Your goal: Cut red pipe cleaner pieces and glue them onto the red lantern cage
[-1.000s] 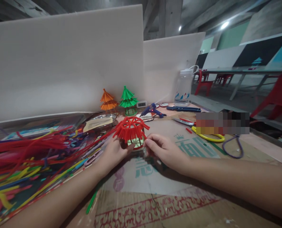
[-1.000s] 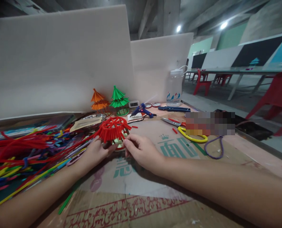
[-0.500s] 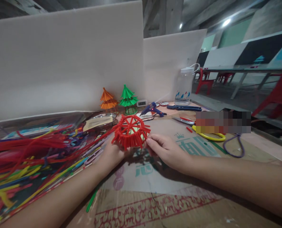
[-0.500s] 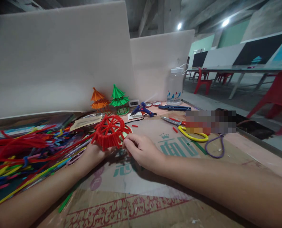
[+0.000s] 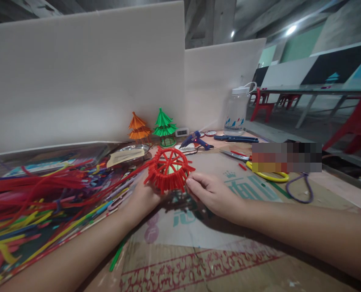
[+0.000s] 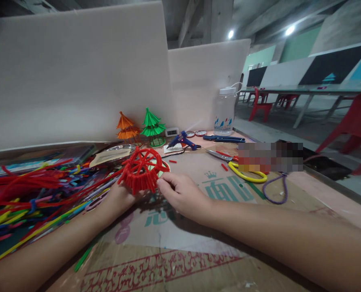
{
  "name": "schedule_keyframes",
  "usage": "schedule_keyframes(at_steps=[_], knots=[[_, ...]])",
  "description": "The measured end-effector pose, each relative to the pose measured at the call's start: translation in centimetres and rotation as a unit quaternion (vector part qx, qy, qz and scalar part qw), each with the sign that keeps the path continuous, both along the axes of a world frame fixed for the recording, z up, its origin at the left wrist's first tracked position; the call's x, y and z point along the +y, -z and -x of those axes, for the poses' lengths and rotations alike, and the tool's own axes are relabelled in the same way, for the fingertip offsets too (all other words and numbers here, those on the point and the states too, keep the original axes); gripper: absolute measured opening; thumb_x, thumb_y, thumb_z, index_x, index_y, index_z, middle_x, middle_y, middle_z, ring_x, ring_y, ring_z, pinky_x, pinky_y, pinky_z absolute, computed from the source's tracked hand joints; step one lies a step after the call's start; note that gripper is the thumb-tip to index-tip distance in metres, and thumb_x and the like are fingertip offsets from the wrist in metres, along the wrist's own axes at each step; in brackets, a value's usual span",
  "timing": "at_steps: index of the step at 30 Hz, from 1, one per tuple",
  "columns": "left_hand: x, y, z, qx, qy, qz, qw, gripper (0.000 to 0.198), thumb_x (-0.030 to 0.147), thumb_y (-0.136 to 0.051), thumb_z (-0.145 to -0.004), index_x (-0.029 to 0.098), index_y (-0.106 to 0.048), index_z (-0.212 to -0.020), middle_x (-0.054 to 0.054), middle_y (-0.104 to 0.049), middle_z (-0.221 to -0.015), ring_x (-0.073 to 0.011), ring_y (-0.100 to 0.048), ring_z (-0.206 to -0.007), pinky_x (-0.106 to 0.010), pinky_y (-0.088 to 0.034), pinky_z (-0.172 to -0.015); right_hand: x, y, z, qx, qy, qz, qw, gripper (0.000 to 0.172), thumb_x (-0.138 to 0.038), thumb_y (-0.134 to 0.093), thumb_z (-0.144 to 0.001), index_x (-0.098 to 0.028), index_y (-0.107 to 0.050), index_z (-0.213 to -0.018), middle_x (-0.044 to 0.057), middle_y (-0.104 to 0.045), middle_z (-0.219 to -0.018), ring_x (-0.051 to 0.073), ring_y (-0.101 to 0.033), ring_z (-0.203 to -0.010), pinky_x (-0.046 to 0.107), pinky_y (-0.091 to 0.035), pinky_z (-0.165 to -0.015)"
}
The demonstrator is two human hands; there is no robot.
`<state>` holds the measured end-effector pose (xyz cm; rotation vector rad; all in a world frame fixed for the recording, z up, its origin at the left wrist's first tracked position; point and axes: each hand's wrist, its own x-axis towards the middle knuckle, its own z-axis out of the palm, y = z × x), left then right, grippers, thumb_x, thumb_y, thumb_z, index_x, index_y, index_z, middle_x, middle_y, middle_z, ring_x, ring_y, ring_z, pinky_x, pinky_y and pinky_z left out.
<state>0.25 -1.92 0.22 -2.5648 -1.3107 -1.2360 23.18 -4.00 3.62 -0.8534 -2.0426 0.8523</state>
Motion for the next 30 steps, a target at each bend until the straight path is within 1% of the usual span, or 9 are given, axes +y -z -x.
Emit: schedule_keyframes(at_steps=[3,10,13,17,20,22,24,27,30], knots=[[-0.1,-0.2,-0.1,-0.004,0.008,0.002,1.0,0.023,0.026,-0.062,-0.084,0.022,-0.067,-0.106,-0.008,-0.073,-0.11,-0.0272,-0.067,-0.105,-0.047,-0.054,-0.097,0.1,0.0,0.1,0.0,-0.006,0.002,1.0,0.036,-0.036,-0.041,-0.099,-0.023,-0.043,-0.065,-0.004,-0.044,-0.058,0.013,-0.043,-0.058,0.028,-0.032,-0.057],[0.4,0.5,0.1,0.017,-0.003,0.005,1.0,0.019,0.025,-0.065,-0.083,0.022,-0.069,-0.101,-0.007,-0.074,-0.107,-0.0277,-0.067,-0.107,-0.047,-0.052,-0.1,0.2,0.2,0.0,-0.02,-0.009,0.008,1.0,0.035,-0.034,-0.043,-0.098,-0.022,-0.045,-0.065,-0.003,-0.046,-0.059,0.012,-0.043,-0.056,0.027,-0.032,-0.056],[0.2,0.2,0.0,0.01,0.002,0.009,1.0,0.014,0.025,-0.064,-0.082,0.021,-0.069,-0.094,-0.007,-0.075,-0.105,-0.0275,-0.068,-0.106,-0.045,-0.054,-0.097,0.2,0.4,0.0,-0.007,-0.018,0.025,1.0,0.041,-0.043,-0.043,-0.099,-0.021,-0.047,-0.065,-0.003,-0.048,-0.06,0.013,-0.045,-0.057,0.027,-0.034,-0.056],[-0.2,-0.3,-0.2,0.003,-0.003,0.021,1.0,0.014,0.024,-0.063,-0.081,0.021,-0.069,-0.093,-0.006,-0.075,-0.099,-0.0275,-0.069,-0.103,-0.045,-0.056,-0.096,0.3,0.8,0.0,0.049,-0.056,0.101,0.992,0.055,-0.062,-0.039,-0.098,-0.02,-0.051,-0.063,-0.001,-0.051,-0.058,0.012,-0.047,-0.055,0.026,-0.038,-0.054],[-0.2,-0.5,-0.2,0.013,-0.013,0.023,1.0,0.014,0.024,-0.062,-0.08,0.022,-0.068,-0.093,-0.006,-0.076,-0.095,-0.0276,-0.07,-0.1,-0.045,-0.056,-0.097,0.6,1.1,0.1,0.081,-0.097,0.19,0.974,0.058,-0.067,-0.041,-0.095,-0.019,-0.053,-0.064,-0.001,-0.053,-0.055,0.01,-0.046,-0.05,0.024,-0.037,-0.049],[-0.2,-0.5,-0.2,0.021,-0.01,0.021,0.999,0.014,0.024,-0.062,-0.081,0.022,-0.069,-0.094,-0.007,-0.076,-0.097,-0.0278,-0.071,-0.098,-0.046,-0.055,-0.097,0.9,1.3,0.2,0.121,-0.108,0.27,0.949,0.052,-0.067,-0.05,-0.091,-0.02,-0.053,-0.069,-0.002,-0.056,-0.055,0.01,-0.046,-0.047,0.023,-0.036,-0.045],[-0.1,-0.4,-0.1,0.023,-0.006,0.011,1.0,0.016,0.024,-0.06,-0.083,0.02,-0.069,-0.097,-0.008,-0.076,-0.1,-0.028,-0.071,-0.097,-0.046,-0.055,-0.097,1.2,1.4,0.2,0.177,-0.108,0.327,0.922,0.047,-0.065,-0.062,-0.085,-0.02,-0.052,-0.076,-0.003,-0.058,-0.056,0.009,-0.048,-0.046,0.021,-0.037,-0.044],[0.0,-0.3,0.0,0.027,-0.008,0.007,1.0,0.02,0.025,-0.06,-0.084,0.02,-0.068,-0.102,-0.009,-0.076,-0.104,-0.0282,-0.071,-0.1,-0.045,-0.056,-0.096,1.4,1.3,0.3,0.242,-0.111,0.348,0.899,0.043,-0.058,-0.074,-0.079,-0.019,-0.055,-0.083,-0.005,-0.057,-0.059,0.008,-0.051,-0.049,0.02,-0.04,-0.045],[0.1,-0.2,0.1,0.036,-0.011,0.021,0.999,0.02,0.023,-0.061,-0.083,0.02,-0.068,-0.102,-0.008,-0.076,-0.105,-0.0276,-0.07,-0.101,-0.045,-0.055,-0.097,1.1,1.2,0.5,0.261,-0.112,0.357,0.89,0.042,-0.051,-0.08,-0.075,-0.017,-0.059,-0.088,-0.005,-0.056,-0.061,0.008,-0.051,-0.05,0.02,-0.04,-0.044]])
